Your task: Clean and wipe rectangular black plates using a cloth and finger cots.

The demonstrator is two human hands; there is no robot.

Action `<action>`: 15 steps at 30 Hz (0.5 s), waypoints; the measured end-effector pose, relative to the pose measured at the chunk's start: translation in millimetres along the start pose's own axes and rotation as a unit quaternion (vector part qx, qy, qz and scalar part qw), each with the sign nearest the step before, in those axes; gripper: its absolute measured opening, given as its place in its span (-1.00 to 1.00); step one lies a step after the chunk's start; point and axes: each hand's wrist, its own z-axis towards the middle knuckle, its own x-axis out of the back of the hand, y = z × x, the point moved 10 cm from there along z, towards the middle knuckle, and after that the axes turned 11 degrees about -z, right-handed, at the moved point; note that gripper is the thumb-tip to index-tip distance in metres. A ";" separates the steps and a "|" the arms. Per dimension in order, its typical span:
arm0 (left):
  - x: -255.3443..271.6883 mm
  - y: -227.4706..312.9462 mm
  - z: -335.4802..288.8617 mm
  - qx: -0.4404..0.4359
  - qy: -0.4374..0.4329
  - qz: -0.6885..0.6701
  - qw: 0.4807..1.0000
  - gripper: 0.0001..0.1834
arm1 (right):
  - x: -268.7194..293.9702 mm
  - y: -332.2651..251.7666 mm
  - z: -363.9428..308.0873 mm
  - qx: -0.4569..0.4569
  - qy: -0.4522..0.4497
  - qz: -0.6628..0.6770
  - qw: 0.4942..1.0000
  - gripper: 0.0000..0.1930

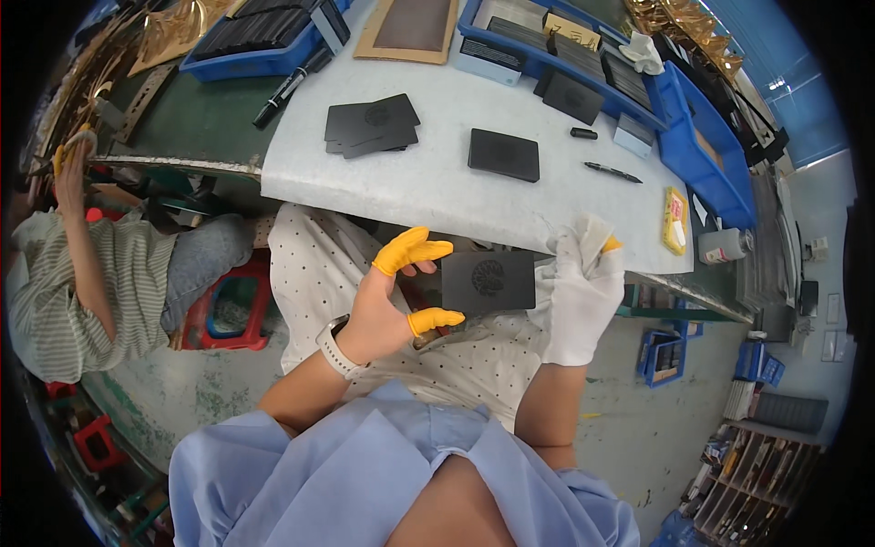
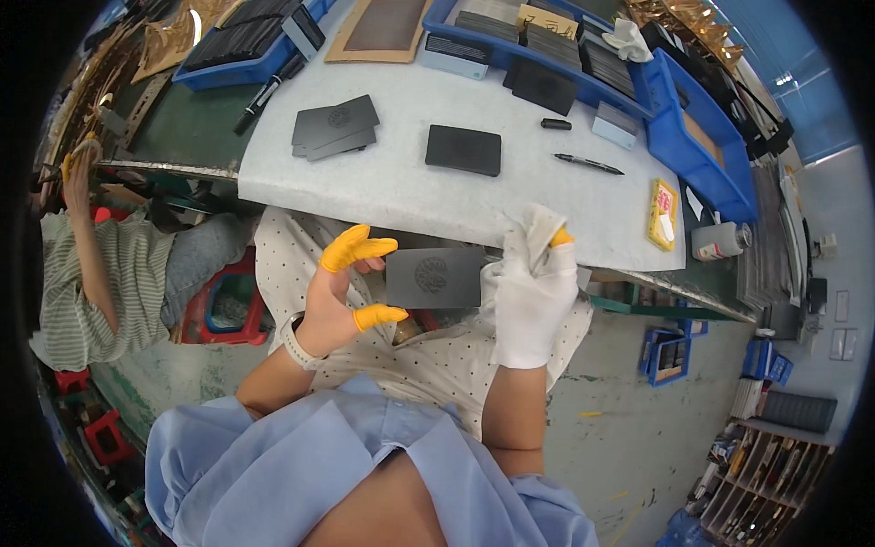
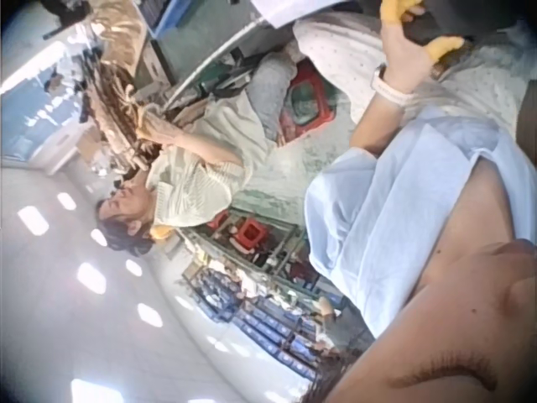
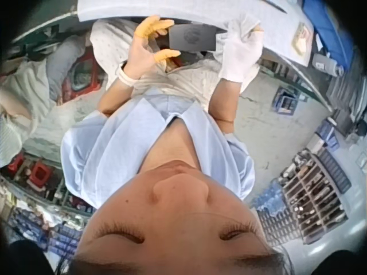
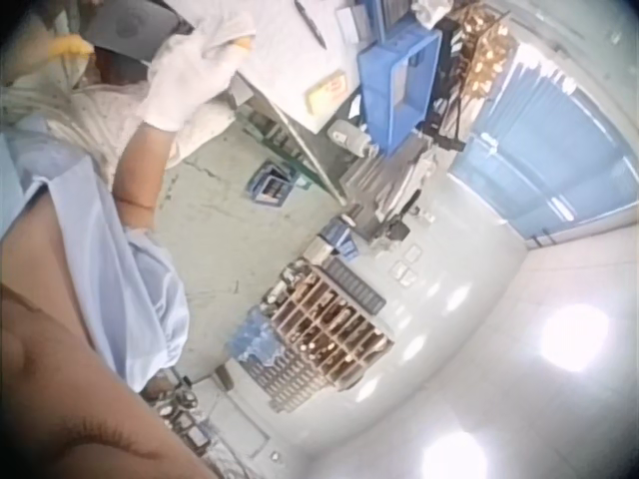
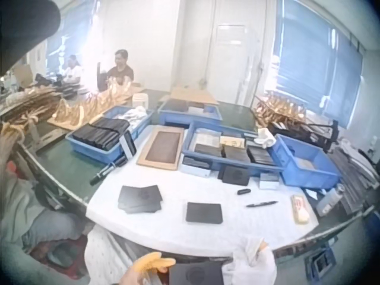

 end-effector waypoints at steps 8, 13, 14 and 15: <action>11.0 -3.6 6.4 -0.007 0.017 -0.033 0.999 0.02 | 19.1 1.6 14.7 0.026 0.087 0.057 0.994 -0.77; 20.0 -7.6 12.2 0.015 0.035 -0.013 0.999 0.00 | 19.1 11.6 54.8 0.050 0.100 0.058 0.992 -0.78; 21.5 -7.9 16.9 0.011 0.031 -0.004 0.999 0.00 | 21.6 10.1 65.9 0.065 0.115 0.064 0.989 -0.78; 32.2 -7.4 21.6 -0.002 0.048 0.069 0.996 0.02 | 18.7 12.7 77.8 0.061 0.114 0.080 0.988 -0.78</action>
